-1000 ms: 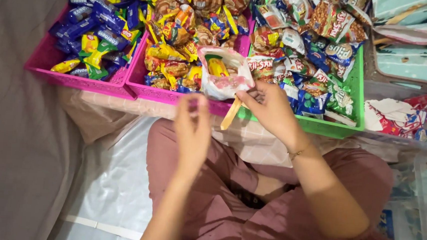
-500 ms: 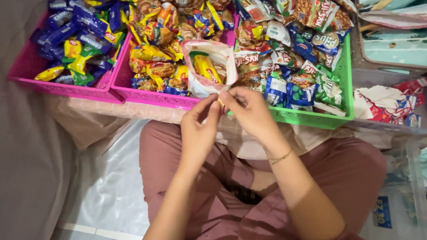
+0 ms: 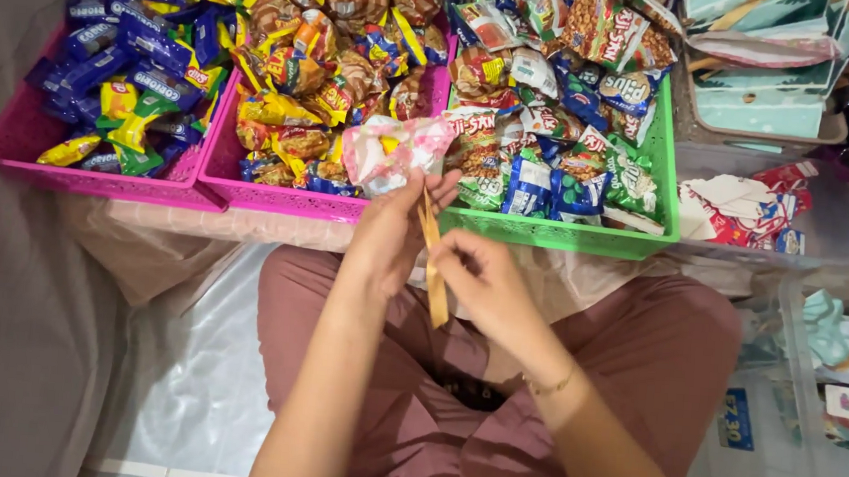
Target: A person sits on the floor and assembles snack gift bags by picking various small snack packets from colorful bins and placing them into small white and blue bags.
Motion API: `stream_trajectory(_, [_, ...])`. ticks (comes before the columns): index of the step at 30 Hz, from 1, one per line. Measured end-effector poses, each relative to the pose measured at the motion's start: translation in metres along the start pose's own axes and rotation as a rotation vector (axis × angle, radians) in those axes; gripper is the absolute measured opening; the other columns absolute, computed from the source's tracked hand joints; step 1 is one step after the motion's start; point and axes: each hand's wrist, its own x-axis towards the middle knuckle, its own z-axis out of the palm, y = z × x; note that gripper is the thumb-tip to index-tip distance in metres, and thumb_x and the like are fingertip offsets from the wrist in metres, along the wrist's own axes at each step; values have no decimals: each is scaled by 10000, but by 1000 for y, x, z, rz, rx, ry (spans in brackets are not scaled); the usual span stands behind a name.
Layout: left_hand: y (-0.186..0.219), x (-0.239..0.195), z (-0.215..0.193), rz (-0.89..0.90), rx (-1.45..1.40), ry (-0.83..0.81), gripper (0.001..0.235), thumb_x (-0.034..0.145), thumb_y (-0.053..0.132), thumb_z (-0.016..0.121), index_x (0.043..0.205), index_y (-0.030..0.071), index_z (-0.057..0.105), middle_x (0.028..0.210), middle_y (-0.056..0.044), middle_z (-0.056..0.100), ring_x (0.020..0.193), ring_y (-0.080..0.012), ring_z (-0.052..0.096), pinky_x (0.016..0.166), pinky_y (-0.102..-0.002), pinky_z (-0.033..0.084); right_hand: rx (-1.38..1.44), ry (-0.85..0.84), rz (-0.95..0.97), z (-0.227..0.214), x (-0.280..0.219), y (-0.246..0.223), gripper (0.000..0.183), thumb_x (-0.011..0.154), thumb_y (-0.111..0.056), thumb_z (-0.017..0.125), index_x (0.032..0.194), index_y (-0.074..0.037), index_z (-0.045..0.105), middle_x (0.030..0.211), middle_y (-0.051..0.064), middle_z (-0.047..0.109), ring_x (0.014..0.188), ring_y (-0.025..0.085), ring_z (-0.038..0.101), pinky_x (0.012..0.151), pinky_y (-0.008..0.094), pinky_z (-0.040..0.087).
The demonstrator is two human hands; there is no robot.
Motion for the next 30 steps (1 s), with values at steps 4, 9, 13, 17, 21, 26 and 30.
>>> stream_trajectory(4, [0, 14, -6, -59, -4, -27, 279, 1089, 353, 511, 1168, 121, 643, 1391, -95, 673, 1387, -287, 576, 1067, -378, 343, 33, 5, 12, 5, -24, -24, 193, 983, -82, 630, 822, -81, 737, 635, -8, 613, 639, 91, 517, 592, 241, 477])
stream_trajectory(9, [0, 12, -6, -108, -30, -43, 282, 1082, 369, 512, 1203, 144, 631, 1409, -72, 660, 1383, -271, 581, 1054, -357, 365, 56, 25, -6, 0, -34, -21, 210, 975, -78, 639, 783, -87, 721, 597, -7, 581, 622, 80, 509, 586, 227, 462])
stream_trajectory(13, [10, -23, 15, -48, 61, -109, 454, 1065, 355, 511, 1427, 92, 583, 1428, -121, 646, 1327, -259, 615, 1097, -373, 420, 122, 43, -1, -5, -36, -11, 237, 1006, -98, 623, 796, -81, 732, 624, -12, 600, 642, 86, 513, 619, 237, 481])
stream_trajectory(17, [-3, -38, 9, -50, 87, -123, 493, 1031, 335, 561, 1445, 69, 584, 1342, -161, 694, 1229, -273, 681, 1060, -375, 496, 90, 82, -10, -14, -39, -14, 243, 1027, -111, 602, 834, -97, 748, 690, -35, 639, 711, 80, 546, 706, 229, 493])
stream_trajectory(21, [-20, -33, -8, 70, 156, -45, 456, 1022, 314, 610, 1409, 72, 619, 1278, -173, 728, 1156, -243, 717, 1022, -362, 527, -124, 108, -97, -22, -43, -13, 182, 1008, -120, 622, 946, -93, 792, 791, 61, 725, 784, 143, 621, 754, 313, 535])
stream_trajectory(26, [-23, -39, -8, 197, 145, -51, 406, 1027, 197, 610, 1396, 29, 614, 1235, -218, 729, 1107, -232, 720, 975, -336, 570, -316, 199, -248, -27, -45, -18, 175, 999, -140, 658, 1083, -91, 802, 974, 116, 748, 866, 236, 693, 817, 372, 544])
stream_trajectory(30, [-30, -41, -6, 217, 75, -130, 364, 1058, 197, 548, 1372, 13, 557, 1319, -250, 682, 1179, -275, 689, 1019, -390, 542, -87, 145, -160, -19, -43, -7, 158, 982, -151, 683, 1054, -78, 803, 1117, 123, 738, 1047, 214, 675, 948, 386, 526])
